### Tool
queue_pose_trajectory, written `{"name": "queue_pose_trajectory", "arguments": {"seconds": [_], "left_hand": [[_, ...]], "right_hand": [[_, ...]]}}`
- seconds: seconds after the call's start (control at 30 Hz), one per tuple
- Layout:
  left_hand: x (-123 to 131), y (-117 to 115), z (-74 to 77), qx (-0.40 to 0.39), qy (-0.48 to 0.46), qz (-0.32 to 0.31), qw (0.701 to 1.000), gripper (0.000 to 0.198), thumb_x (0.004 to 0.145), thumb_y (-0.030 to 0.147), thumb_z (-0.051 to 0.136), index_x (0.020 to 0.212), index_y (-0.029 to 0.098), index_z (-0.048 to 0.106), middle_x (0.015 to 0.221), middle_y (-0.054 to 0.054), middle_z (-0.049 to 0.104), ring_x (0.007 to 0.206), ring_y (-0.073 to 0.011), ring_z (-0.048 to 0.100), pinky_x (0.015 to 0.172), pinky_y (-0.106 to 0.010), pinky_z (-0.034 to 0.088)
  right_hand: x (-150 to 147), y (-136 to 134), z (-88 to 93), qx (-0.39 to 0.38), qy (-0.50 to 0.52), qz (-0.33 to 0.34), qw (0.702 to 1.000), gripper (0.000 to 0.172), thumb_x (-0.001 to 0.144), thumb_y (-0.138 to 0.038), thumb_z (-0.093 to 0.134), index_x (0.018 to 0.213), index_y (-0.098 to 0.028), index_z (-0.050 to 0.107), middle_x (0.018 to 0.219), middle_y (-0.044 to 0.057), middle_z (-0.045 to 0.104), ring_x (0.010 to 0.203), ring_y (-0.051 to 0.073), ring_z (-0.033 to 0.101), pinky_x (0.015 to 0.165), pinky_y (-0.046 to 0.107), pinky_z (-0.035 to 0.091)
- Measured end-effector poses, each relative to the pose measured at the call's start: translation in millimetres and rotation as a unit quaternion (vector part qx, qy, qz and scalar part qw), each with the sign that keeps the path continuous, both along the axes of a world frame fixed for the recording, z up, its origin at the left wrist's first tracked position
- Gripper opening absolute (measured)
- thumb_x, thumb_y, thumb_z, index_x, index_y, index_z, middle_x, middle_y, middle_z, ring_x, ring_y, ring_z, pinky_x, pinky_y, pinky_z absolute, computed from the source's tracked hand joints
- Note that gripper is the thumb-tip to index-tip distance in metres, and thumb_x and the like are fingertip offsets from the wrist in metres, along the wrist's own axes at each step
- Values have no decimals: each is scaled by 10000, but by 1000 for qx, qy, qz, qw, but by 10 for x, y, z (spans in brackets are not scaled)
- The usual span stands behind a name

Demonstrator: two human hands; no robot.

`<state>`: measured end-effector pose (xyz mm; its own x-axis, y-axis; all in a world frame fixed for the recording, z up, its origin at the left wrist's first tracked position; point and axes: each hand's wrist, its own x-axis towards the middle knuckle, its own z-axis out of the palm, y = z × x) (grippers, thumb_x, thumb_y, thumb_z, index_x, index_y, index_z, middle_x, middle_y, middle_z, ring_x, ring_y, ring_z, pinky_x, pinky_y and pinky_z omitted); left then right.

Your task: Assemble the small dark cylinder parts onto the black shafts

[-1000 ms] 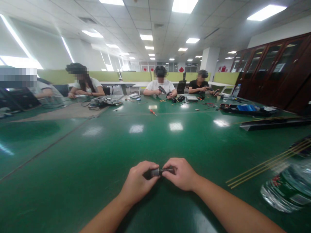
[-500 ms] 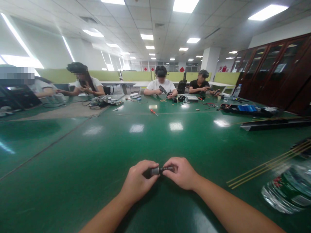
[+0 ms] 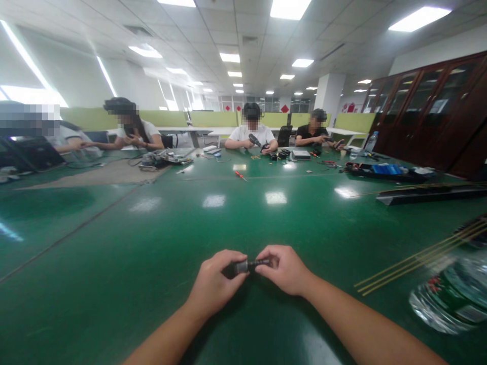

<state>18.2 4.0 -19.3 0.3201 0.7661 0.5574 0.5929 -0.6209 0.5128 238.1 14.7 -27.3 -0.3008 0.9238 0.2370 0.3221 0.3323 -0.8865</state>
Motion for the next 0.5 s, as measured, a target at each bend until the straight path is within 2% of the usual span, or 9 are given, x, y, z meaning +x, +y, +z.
{"name": "queue_pose_trajectory", "arguments": {"seconds": [0.5], "left_hand": [[-20,14,-5,-6,-2,9,1000,184,803,249,716,984,215,706,952,-51,753,866,-202,718,801,-313,574]], "right_hand": [[16,13,5,-19,9,-7,1000,154,748,-256,739,861,-154,732,519,-74,429,483,87,351,492,221,267]]}}
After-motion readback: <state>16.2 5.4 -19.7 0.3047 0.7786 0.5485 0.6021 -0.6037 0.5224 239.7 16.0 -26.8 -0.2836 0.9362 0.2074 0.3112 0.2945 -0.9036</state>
